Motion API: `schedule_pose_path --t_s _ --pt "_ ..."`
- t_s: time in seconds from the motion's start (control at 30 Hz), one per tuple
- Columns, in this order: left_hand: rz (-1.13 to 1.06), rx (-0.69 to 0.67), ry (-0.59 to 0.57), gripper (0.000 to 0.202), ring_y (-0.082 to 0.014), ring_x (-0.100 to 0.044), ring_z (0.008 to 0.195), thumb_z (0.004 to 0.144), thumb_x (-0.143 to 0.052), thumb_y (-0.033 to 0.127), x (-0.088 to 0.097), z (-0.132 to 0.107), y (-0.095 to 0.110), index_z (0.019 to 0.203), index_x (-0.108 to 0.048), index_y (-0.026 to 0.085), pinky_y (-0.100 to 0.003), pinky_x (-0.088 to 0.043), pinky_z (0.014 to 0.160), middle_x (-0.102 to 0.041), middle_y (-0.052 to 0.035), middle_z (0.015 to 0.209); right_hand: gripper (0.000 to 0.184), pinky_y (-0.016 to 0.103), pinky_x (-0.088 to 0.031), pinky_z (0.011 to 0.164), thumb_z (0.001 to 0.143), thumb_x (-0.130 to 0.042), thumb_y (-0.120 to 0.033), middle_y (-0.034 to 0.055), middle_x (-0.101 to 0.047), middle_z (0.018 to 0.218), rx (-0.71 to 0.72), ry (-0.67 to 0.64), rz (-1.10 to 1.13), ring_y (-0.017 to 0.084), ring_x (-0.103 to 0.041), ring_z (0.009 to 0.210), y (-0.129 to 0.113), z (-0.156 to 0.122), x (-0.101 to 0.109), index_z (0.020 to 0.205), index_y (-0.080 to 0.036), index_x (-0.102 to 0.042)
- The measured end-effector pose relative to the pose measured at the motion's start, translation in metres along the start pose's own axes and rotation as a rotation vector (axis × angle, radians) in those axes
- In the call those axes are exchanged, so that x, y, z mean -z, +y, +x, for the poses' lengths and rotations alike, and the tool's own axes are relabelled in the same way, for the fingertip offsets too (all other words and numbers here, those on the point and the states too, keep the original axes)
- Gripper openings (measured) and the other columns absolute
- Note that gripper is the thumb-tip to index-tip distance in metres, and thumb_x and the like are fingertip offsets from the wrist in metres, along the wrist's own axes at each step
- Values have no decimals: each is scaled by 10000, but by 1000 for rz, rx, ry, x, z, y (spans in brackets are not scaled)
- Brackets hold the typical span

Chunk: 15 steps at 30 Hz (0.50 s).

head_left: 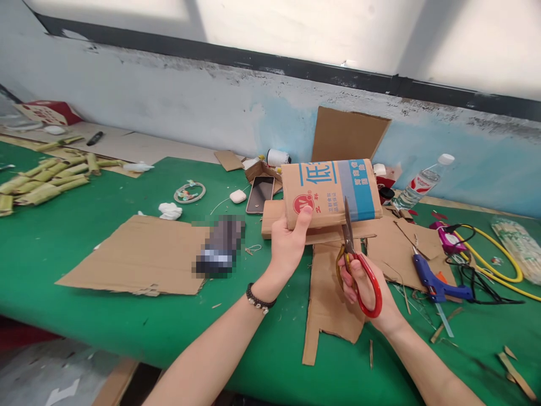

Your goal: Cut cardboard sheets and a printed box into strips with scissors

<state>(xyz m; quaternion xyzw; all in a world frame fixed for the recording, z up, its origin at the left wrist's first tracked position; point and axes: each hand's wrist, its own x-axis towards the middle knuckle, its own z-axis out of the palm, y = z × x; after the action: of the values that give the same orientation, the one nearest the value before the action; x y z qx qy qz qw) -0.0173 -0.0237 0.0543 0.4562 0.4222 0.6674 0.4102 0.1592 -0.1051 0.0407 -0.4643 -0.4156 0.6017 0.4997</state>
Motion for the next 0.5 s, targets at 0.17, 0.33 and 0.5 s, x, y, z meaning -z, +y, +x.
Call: schedule_pose_path --t_s 0.17,0.33,0.5 --pt "10 11 -11 532 -384 -787 1344 1013 -787 646 0 -1 4 1263 -871 184 -444 -635 1167 -865 -123 1349 694 219 -312 402 843 -832 -895 -71 -521 643 16 -19 5 57 -396 399 2 -1 1 954 -225 -686" --pt "-7 7 -11 509 -377 -782 1353 1018 -794 626 -1 -1 4 1260 -877 185 -436 -624 1180 -864 -117 1354 676 223 -315 396 868 -821 -882 -74 -510 637 24 -23 -10 58 -380 402 0 -3 2 955 -227 -674" --pt "-5 5 -6 530 -381 -776 1360 1017 -795 629 0 -1 3 1287 -870 179 -441 -618 1186 -860 -120 1367 693 215 -325 397 854 -821 -897 -83 -508 620 14 -6 -37 57 -397 386 -4 -5 0 934 -227 -661"
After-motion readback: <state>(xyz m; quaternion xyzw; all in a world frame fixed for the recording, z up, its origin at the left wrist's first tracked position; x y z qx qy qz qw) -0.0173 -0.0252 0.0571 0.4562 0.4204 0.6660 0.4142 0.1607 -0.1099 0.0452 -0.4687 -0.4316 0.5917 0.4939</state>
